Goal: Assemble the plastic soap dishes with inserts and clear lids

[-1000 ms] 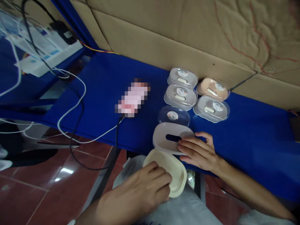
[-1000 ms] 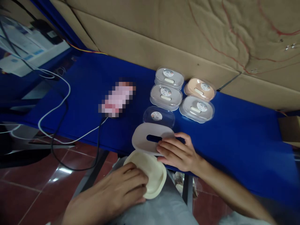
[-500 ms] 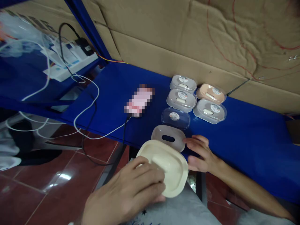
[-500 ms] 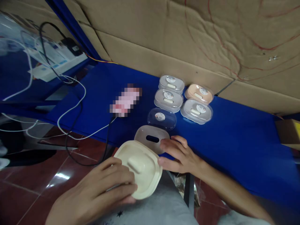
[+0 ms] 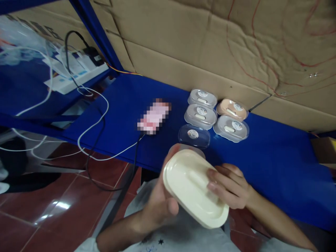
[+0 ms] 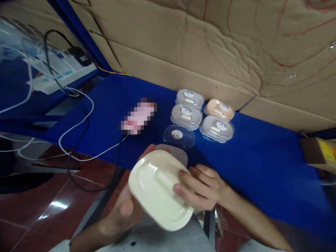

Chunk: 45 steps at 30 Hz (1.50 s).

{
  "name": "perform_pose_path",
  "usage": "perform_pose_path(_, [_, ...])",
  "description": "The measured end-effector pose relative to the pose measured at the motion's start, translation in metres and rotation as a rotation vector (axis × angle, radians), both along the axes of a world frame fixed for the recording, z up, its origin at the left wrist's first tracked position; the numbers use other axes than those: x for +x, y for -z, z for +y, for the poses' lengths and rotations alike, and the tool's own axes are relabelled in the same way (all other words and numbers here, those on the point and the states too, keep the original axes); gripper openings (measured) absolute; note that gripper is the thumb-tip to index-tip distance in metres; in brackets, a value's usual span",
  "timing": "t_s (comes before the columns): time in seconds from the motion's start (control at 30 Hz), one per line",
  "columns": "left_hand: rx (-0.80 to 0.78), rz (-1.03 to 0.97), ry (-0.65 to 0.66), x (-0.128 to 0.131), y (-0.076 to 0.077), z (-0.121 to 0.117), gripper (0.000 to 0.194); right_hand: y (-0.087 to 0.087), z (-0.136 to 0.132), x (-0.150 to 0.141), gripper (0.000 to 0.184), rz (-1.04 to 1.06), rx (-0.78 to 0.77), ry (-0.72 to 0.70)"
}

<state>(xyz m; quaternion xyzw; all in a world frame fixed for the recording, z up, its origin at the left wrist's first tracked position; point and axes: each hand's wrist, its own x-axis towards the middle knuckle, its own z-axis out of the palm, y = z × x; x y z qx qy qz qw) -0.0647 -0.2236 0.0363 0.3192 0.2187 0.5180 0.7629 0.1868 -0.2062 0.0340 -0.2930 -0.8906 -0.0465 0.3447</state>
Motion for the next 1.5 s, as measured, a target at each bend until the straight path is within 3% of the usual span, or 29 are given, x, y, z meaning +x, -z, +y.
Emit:
perform_pose_path(0.07, [-0.195, -0.122, 0.129, 0.003, -0.004, -0.004, 0.081, 0.011, 0.008, -0.010, 0.056, 0.032, 0.071, -0.110])
perform_pose_path(0.1, [-0.288, -0.151, 0.127, 0.001, -0.006, -0.004, 0.074, 0.015, 0.013, -0.014, 0.066, 0.047, 0.067, -0.126])
perform_pose_path(0.17, [-0.437, -0.165, 0.019, -0.007, -0.007, 0.003, 0.065, 0.023, 0.021, -0.019, 0.086, 0.019, -0.043, -0.085])
perform_pose_path(0.27, [-0.423, -0.163, -0.235, -0.027, -0.007, 0.020, 0.065, 0.030, 0.028, -0.021, 0.100, -0.164, -0.218, -0.045])
perform_pose_path(0.33, [-0.352, -0.163, -0.259, -0.040, -0.006, 0.032, 0.068, 0.031, 0.027, -0.023, 0.088, -0.298, -0.292, -0.060])
perform_pose_path(0.43, [-0.262, -0.204, -0.110, -0.054, -0.005, 0.044, 0.076, 0.032, 0.024, -0.027, 0.066, -0.369, -0.290, -0.103])
perform_pose_path(0.53, [-0.220, -0.295, -0.005, -0.059, -0.003, 0.049, 0.082, 0.029, 0.022, -0.028, 0.049, -0.295, -0.205, -0.124])
perform_pose_path(0.63, [-0.212, -0.337, -0.026, -0.058, -0.005, 0.047, 0.089, 0.025, 0.021, -0.022, 0.041, -0.132, -0.202, -0.092])
perform_pose_path(0.77, [-0.208, -0.251, -0.214, -0.045, -0.007, 0.045, 0.086, 0.023, 0.021, -0.010, 0.049, 0.156, -0.294, 0.044])
perform_pose_path(0.9, [-0.379, -0.196, -0.298, -0.009, 0.006, 0.045, 0.083, 0.024, 0.017, -0.008, 0.054, 0.288, -0.262, 0.126])
perform_pose_path(1.0, [-0.457, -0.137, -0.221, 0.024, 0.024, 0.039, 0.083, 0.025, 0.014, -0.014, 0.053, 0.179, -0.244, 0.127])
perform_pose_path(1.13, [-0.312, -0.120, -0.079, 0.048, 0.041, 0.034, 0.087, 0.023, 0.012, -0.021, 0.055, 0.032, -0.196, 0.075])
perform_pose_path(1.33, [-0.062, -0.013, 0.062, 0.049, 0.053, 0.033, 0.074, 0.018, 0.014, -0.027, 0.060, -0.071, -0.170, 0.155])
perform_pose_path(1.5, [-0.053, 0.082, 0.051, 0.046, 0.060, 0.025, 0.080, 0.022, 0.014, -0.034, 0.068, -0.123, -0.171, 0.109])
